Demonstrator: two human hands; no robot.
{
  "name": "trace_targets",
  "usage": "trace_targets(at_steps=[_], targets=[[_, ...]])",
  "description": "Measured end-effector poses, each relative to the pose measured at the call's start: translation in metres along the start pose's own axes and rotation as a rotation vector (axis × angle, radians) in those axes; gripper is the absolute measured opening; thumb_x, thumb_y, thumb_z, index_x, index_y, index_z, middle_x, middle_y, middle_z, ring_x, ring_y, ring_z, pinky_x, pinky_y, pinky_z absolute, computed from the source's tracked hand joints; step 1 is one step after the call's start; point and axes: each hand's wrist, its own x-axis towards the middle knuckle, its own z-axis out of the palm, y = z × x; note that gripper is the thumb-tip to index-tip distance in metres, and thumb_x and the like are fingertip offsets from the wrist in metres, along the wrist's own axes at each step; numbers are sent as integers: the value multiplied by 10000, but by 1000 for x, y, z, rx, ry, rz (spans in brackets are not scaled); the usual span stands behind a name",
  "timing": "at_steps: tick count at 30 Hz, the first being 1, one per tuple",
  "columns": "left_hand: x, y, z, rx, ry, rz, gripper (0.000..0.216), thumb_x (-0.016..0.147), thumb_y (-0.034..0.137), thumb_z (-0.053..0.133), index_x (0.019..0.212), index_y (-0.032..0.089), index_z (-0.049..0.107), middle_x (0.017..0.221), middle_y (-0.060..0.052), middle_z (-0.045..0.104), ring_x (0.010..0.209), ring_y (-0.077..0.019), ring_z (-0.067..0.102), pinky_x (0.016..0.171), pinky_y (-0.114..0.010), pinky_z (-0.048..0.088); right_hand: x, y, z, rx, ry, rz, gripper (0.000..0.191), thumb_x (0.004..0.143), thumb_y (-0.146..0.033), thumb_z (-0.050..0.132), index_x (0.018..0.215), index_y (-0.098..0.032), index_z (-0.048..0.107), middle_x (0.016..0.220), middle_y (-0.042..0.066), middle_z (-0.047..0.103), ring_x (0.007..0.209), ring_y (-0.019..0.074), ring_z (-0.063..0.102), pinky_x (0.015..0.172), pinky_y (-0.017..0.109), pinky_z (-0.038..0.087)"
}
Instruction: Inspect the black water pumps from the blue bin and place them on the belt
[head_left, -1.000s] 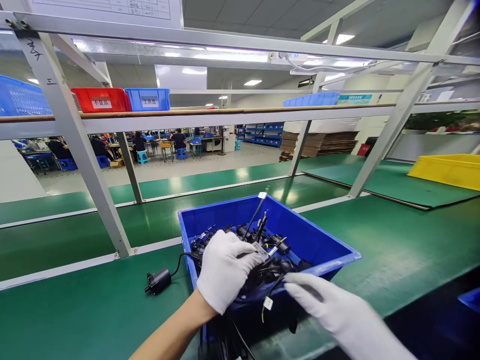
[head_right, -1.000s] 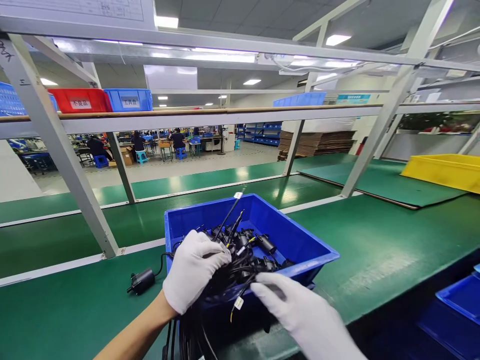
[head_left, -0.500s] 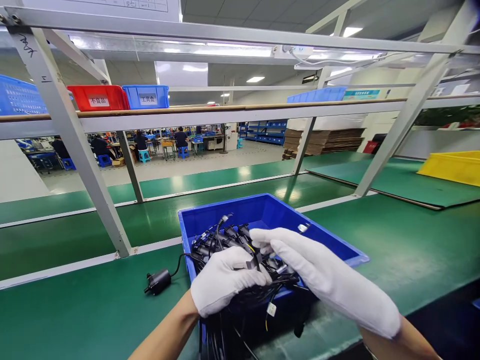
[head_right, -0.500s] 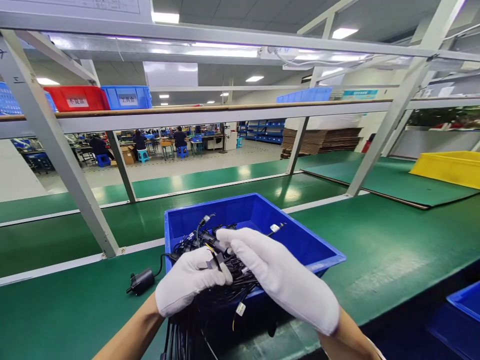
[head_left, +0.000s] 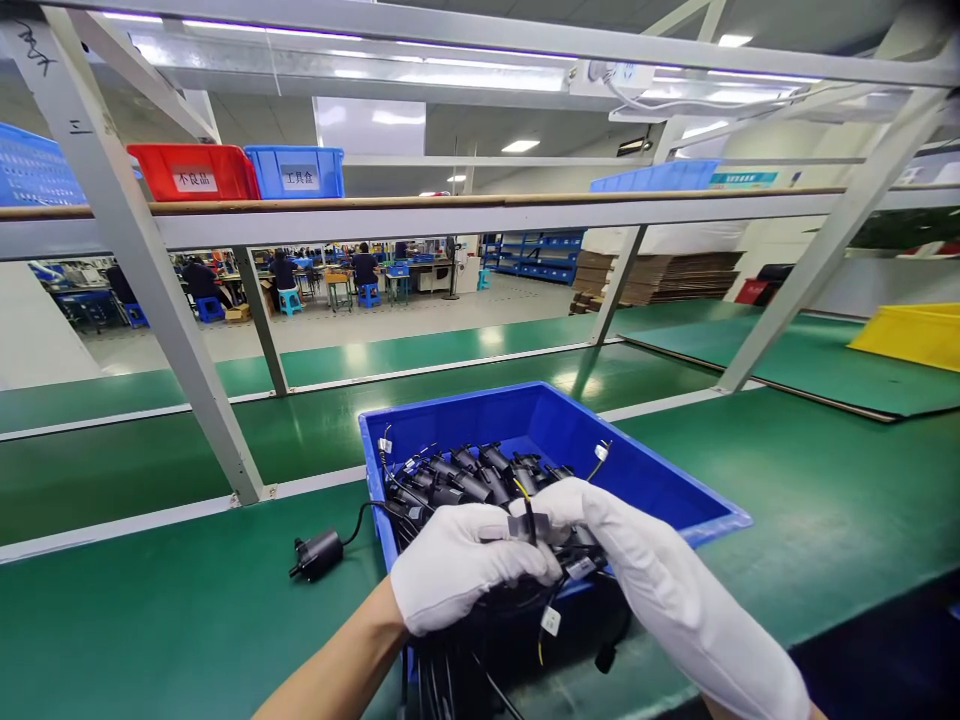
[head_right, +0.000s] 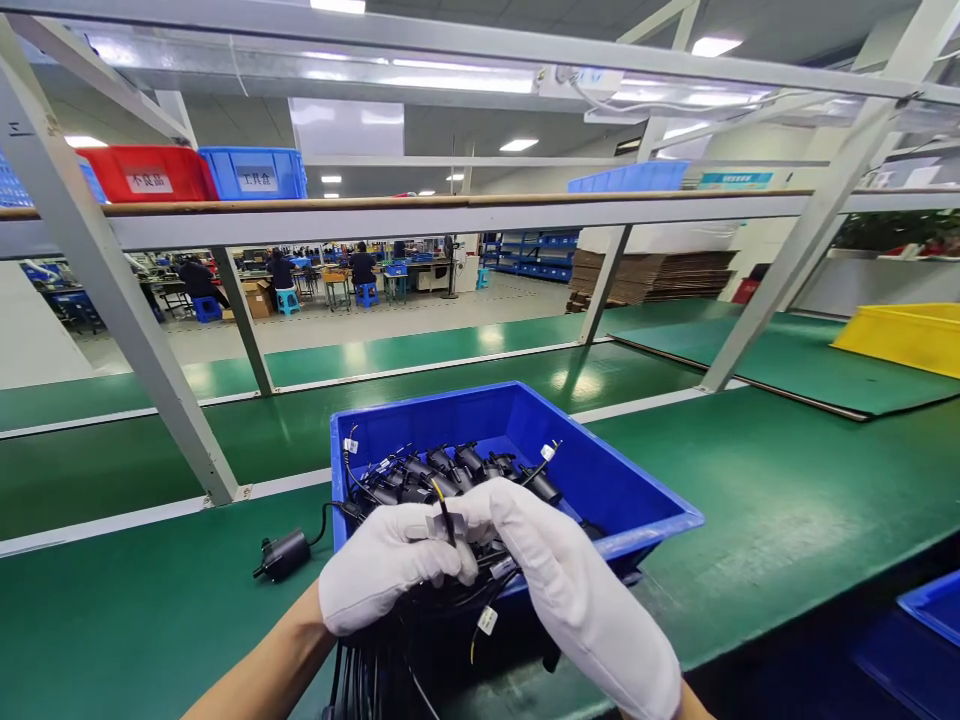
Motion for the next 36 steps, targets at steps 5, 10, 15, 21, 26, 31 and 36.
trace_targets(at_steps=[5,10,15,21,26,31,36], targets=[[0,5,11,12,96,-9,155,772,297,768,759,142,775,755,-6,665,703,-120,503,693,-245,384,-14,-4,7,-67,77,5,365,1113,-404,354,1116,-277,697,1156,34,688,1113,196,652,932,262,554],[0,0,23,192,291,76,196,815,338,765,729,164,735,725,14,631,691,-123,504,661,-248,385,-22,-6,19,-268,240,-106,290,1082,-407,450,1161,-305,709,1148,33,714,1076,207,691,937,290,572],[5,-6,32,291,463,156,211,824,358,775,719,182,725,738,3,694,683,-136,584,637,-246,433,-24,2,37,-504,491,-125,451,891,-618,700,1131,-236,692,1018,76,739,886,246,733,828,363,618],[6,-10,30,390,473,204,109,796,246,748,707,189,722,743,-2,718,726,-154,622,705,-264,472,-21,2,45,-438,564,34,406,868,-599,721,1009,-222,671,915,61,748,807,223,740,754,335,635],[3,-14,23,343,391,234,73,795,165,706,733,192,735,777,2,690,765,-153,602,734,-261,463,-19,-4,44,-348,540,27,397,856,-569,753,1024,-217,680,928,58,757,759,198,744,726,306,646],[2,-7,21,230,313,194,149,837,266,739,719,180,707,748,10,649,718,-133,543,709,-254,429,-25,-9,39,-343,566,10,387,880,-579,725,1036,-226,707,931,61,759,804,214,755,765,325,656],[1,-3,18,52,172,93,269,866,404,733,746,168,683,712,12,626,642,-113,496,642,-245,395,-28,-7,31,-306,562,27,350,911,-563,695,1013,-229,728,951,66,777,847,226,766,758,312,663]])
